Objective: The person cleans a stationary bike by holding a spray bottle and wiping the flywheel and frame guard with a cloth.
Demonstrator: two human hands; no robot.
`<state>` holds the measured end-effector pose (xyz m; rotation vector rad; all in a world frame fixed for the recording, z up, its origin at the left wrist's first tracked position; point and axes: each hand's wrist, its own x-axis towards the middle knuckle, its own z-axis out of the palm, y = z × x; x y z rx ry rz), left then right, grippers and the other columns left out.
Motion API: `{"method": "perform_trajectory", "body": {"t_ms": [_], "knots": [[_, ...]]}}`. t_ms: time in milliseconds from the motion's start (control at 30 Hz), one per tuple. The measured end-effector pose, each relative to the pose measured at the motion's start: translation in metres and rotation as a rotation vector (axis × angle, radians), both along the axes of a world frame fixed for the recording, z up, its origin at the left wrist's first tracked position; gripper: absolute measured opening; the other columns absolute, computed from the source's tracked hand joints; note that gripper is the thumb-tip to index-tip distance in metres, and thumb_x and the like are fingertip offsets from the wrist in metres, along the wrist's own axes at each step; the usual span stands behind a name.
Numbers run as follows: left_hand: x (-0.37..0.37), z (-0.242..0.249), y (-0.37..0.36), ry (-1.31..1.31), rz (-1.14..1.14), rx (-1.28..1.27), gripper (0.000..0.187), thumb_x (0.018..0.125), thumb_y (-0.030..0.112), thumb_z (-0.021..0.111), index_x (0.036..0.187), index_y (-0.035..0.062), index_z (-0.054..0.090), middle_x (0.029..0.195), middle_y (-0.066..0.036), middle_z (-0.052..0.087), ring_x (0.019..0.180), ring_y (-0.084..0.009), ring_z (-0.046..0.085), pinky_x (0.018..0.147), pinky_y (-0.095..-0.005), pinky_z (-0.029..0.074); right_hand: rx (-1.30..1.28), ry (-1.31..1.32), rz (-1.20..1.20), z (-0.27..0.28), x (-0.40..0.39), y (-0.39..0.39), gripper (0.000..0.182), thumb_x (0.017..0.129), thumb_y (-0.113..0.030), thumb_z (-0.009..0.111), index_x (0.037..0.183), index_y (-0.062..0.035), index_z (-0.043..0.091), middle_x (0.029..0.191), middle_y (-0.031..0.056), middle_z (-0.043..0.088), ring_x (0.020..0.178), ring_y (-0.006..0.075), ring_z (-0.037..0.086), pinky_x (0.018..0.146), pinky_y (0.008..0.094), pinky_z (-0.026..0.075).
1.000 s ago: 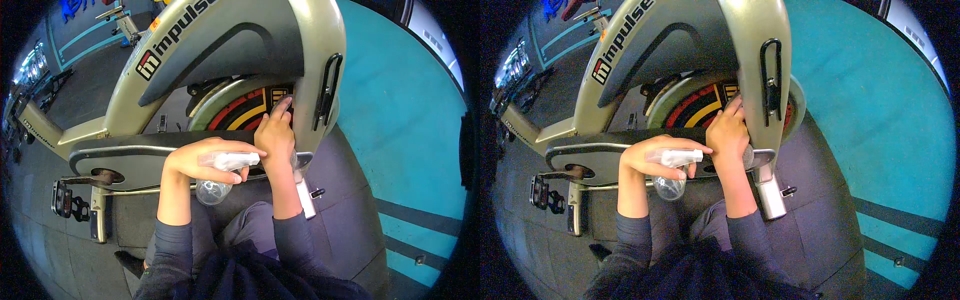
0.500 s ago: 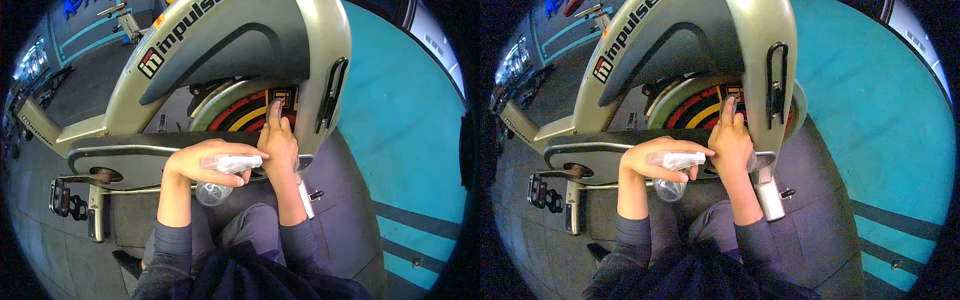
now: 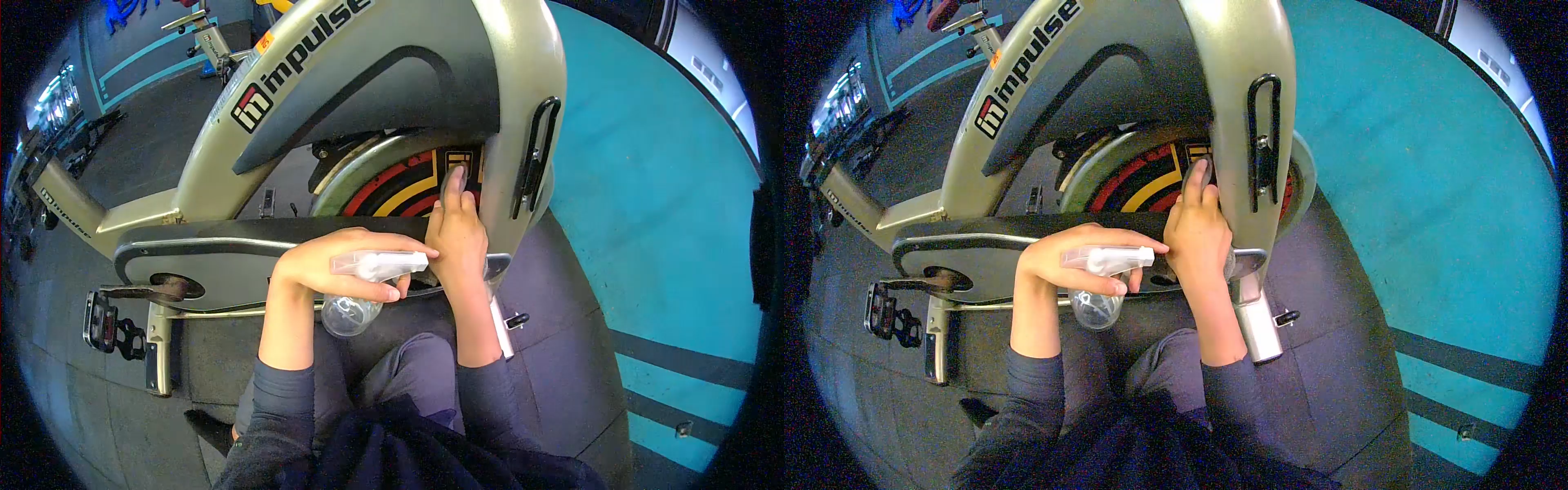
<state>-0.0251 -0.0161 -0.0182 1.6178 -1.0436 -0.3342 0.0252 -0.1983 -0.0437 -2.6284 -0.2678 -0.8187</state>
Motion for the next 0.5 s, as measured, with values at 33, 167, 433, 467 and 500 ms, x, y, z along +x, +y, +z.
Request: {"method": "perform_trajectory", "body": {"t_ms": [33, 167, 433, 467, 500], "knots": [[0.000, 0.000, 0.000, -0.001, -0.001, -0.001, 0.057, 0.080, 0.007, 0.068, 0.133, 0.0055, 0.048, 0.089, -0.008, 0.065, 0.080, -0.0153, 0.062, 0.075, -0.0296, 0.050, -0.001, -0.001, -0.001, 0.003, -0.003, -0.001, 0.063, 0.088, -0.020, 0.051, 0.143, -0.0074, 0.025, 0.104, 0.0192, 0.052, 0.086, 0.0354, 0.061, 0.070, 0.0455, 0.053], [0.000, -0.001, 0.000, -0.013, -0.004, -0.018, 0.058, 0.079, 0.007, 0.068, 0.133, 0.0057, 0.048, 0.088, -0.008, 0.065, 0.079, -0.0151, 0.063, 0.074, -0.0294, 0.050, -0.088, 0.080, -0.038, 0.005, -0.006, 0.004, 0.065, 0.086, -0.019, 0.053, 0.144, -0.0101, 0.025, 0.103, 0.0178, 0.052, 0.084, 0.0351, 0.062, 0.070, 0.0456, 0.053], [0.000, 0.001, 0.000, -0.048, 0.016, 0.010, 0.059, 0.078, 0.006, 0.068, 0.133, 0.0048, 0.048, 0.088, -0.008, 0.065, 0.079, -0.0151, 0.062, 0.074, -0.0294, 0.050, 0.017, 0.030, -0.177, -0.007, 0.013, 0.015, 0.062, 0.089, -0.017, 0.045, 0.143, 0.0005, 0.020, 0.107, 0.0210, 0.052, 0.083, 0.0385, 0.061, 0.072, 0.0477, 0.051], [0.000, 0.000, 0.000, -0.027, 0.009, 0.001, 0.059, 0.078, 0.006, 0.068, 0.133, 0.0048, 0.048, 0.088, -0.008, 0.065, 0.080, -0.0150, 0.062, 0.074, -0.0293, 0.050, 0.009, -0.020, -0.176, -0.010, 0.016, 0.014, 0.061, 0.090, -0.017, 0.045, 0.142, 0.0012, 0.020, 0.108, 0.0213, 0.052, 0.083, 0.0385, 0.061, 0.072, 0.0477, 0.051], [-0.001, 0.000, 0.000, -0.007, 0.002, -0.007, 0.059, 0.078, 0.006, 0.068, 0.134, 0.0049, 0.048, 0.088, -0.008, 0.065, 0.080, -0.0149, 0.062, 0.075, -0.0293, 0.050, 0.001, -0.071, -0.176, -0.012, 0.016, 0.014, 0.061, 0.090, -0.018, 0.046, 0.142, 0.0019, 0.021, 0.110, 0.0215, 0.053, 0.083, 0.0385, 0.061, 0.072, 0.0477, 0.051]]}}
